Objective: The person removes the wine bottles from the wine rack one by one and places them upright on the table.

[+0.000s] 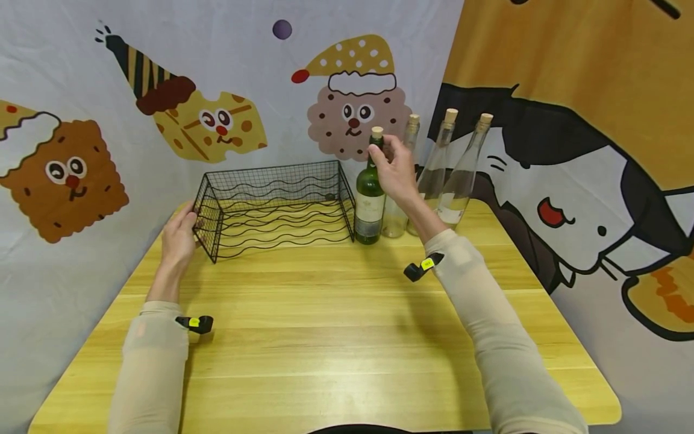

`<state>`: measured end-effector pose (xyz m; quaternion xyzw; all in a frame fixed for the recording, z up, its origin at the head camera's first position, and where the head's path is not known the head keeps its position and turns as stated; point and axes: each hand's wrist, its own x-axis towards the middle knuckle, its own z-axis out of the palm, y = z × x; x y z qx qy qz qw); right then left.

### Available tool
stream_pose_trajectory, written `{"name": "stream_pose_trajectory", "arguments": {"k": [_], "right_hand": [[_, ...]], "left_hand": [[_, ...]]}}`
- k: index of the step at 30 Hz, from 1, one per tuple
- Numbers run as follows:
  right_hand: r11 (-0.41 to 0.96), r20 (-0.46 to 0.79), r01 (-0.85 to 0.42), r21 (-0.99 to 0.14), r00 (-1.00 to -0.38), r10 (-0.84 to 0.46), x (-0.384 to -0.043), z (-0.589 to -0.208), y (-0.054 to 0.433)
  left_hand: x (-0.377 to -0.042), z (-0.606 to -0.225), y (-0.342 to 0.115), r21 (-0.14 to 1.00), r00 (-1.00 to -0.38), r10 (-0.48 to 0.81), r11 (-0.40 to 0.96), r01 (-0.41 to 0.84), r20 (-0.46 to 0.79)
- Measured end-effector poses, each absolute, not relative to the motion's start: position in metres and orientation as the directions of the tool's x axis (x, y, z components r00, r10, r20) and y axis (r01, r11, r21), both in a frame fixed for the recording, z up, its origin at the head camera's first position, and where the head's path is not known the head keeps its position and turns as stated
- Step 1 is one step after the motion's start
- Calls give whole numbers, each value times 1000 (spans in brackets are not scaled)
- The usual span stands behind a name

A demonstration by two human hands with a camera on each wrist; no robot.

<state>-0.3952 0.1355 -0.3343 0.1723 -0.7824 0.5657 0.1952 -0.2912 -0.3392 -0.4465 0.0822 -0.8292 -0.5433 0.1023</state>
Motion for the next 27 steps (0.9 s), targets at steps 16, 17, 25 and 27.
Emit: {"name": "stream_pose_trajectory", "arguments": {"k": [16, 17, 25, 27], "right_hand": [[320, 518, -497, -806, -855, -23, -404, -341, 133], [324, 518, -496, -806, -855, -21, -404, -341, 133], [321, 521, -497, -806, -853, -13, -408, -343, 134], [320, 519, -495, -808, -855, -12, -409, -344, 134]], "left_hand": [[-290, -446, -338, 925, -968, -238, 379, -16, 80], [-290, -446, -339, 926, -968, -239, 377, -15, 82], [-290, -446, -337, 922, -965, -249, 387, -18, 86], [-290, -446, -338, 924, -965, -248, 383, -15, 87]]}}
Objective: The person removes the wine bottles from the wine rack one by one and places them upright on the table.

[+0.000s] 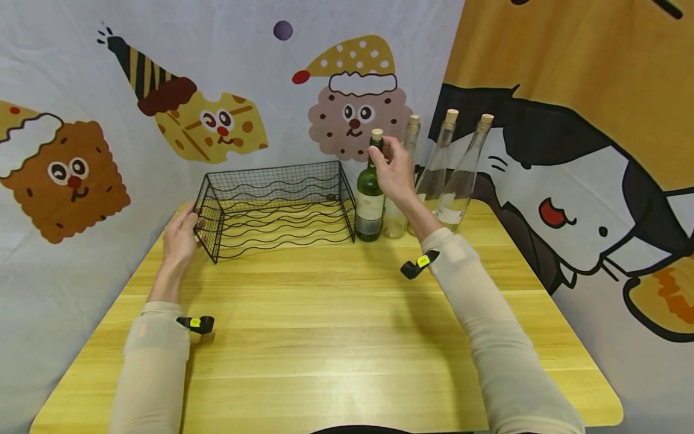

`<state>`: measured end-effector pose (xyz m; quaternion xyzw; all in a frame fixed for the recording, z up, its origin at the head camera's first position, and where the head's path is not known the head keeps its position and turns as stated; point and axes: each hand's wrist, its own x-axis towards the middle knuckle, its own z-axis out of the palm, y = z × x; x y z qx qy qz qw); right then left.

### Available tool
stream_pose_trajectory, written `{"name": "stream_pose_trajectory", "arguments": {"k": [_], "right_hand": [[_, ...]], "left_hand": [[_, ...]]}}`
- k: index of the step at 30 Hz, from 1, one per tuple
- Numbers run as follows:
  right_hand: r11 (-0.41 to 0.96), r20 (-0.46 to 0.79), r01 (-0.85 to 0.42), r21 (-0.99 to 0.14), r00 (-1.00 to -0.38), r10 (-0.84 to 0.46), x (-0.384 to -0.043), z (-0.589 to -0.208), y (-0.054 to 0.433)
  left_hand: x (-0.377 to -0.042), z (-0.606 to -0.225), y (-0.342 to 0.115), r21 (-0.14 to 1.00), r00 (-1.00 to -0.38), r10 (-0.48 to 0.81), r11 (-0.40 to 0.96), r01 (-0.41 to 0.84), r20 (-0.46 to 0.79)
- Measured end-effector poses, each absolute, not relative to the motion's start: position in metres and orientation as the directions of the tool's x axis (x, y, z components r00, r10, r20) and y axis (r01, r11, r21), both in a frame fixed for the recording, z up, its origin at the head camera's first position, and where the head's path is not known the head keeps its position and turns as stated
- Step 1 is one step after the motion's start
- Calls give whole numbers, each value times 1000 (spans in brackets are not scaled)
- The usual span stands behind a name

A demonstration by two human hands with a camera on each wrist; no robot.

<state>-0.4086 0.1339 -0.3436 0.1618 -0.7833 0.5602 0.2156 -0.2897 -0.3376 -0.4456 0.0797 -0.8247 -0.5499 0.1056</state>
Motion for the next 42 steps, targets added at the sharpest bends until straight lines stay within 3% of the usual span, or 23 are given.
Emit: {"name": "stream_pose_trajectory", "arguments": {"k": [25, 42], "right_hand": [[349, 475, -451, -822, -880, -19, -410, -340, 138], [328, 424, -416, -848, -904, -49, -403, -342, 147]], "left_hand": [[-290, -444, -337, 933, -967, -250, 359, -35, 60], [-290, -447, -337, 915, -959, -262, 403, -8, 107]]}}
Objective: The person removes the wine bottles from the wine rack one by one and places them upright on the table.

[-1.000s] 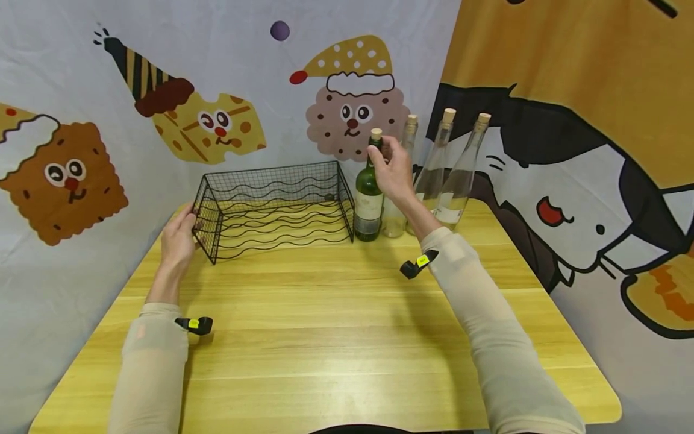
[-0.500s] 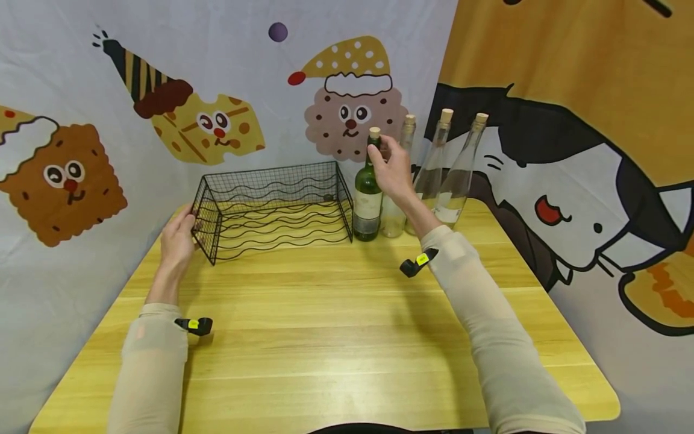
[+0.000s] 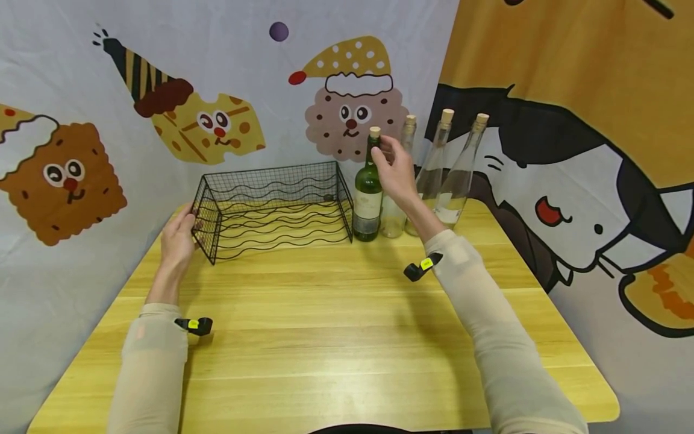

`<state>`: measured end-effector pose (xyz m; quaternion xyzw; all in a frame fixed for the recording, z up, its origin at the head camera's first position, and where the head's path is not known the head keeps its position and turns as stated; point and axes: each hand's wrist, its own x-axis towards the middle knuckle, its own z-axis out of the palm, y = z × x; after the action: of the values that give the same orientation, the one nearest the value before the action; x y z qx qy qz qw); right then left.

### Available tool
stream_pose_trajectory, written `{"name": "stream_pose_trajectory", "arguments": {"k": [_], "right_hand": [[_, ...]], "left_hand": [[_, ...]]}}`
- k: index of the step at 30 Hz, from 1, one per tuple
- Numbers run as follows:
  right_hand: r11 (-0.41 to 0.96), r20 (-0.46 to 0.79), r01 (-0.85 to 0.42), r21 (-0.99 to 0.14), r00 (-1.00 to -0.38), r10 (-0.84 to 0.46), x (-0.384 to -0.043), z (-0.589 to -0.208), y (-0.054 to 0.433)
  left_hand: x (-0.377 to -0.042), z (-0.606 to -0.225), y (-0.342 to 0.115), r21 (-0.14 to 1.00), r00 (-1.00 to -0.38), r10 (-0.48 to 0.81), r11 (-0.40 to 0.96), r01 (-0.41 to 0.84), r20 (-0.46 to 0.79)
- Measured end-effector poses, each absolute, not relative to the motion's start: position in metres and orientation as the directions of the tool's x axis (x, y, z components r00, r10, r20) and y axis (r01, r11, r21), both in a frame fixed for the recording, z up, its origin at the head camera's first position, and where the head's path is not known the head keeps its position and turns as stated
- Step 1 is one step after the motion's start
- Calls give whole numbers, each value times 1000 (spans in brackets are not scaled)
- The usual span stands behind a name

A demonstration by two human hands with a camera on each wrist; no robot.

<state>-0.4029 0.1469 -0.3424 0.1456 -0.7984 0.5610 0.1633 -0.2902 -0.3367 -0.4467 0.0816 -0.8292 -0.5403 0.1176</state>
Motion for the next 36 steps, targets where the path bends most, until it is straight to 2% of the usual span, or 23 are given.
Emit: {"name": "stream_pose_trajectory", "arguments": {"k": [14, 23, 31, 36], "right_hand": [[356, 529, -535, -766, -840, -122, -378, -348, 159], [411, 551, -566, -715, -818, -169, -356, -351, 163], [451, 586, -618, -644, -778, -229, -343, -358, 168], [490, 565, -623, -609, -775, -282, -335, -362, 171]], "left_hand": [[-289, -446, -335, 934, -960, -272, 355, -34, 69], [-289, -440, -332, 913, -949, -308, 403, -61, 73], [-286, -433, -329, 890, -939, -321, 454, -41, 121], [-284, -431, -321, 858, -912, -352, 513, 2, 212]]}}
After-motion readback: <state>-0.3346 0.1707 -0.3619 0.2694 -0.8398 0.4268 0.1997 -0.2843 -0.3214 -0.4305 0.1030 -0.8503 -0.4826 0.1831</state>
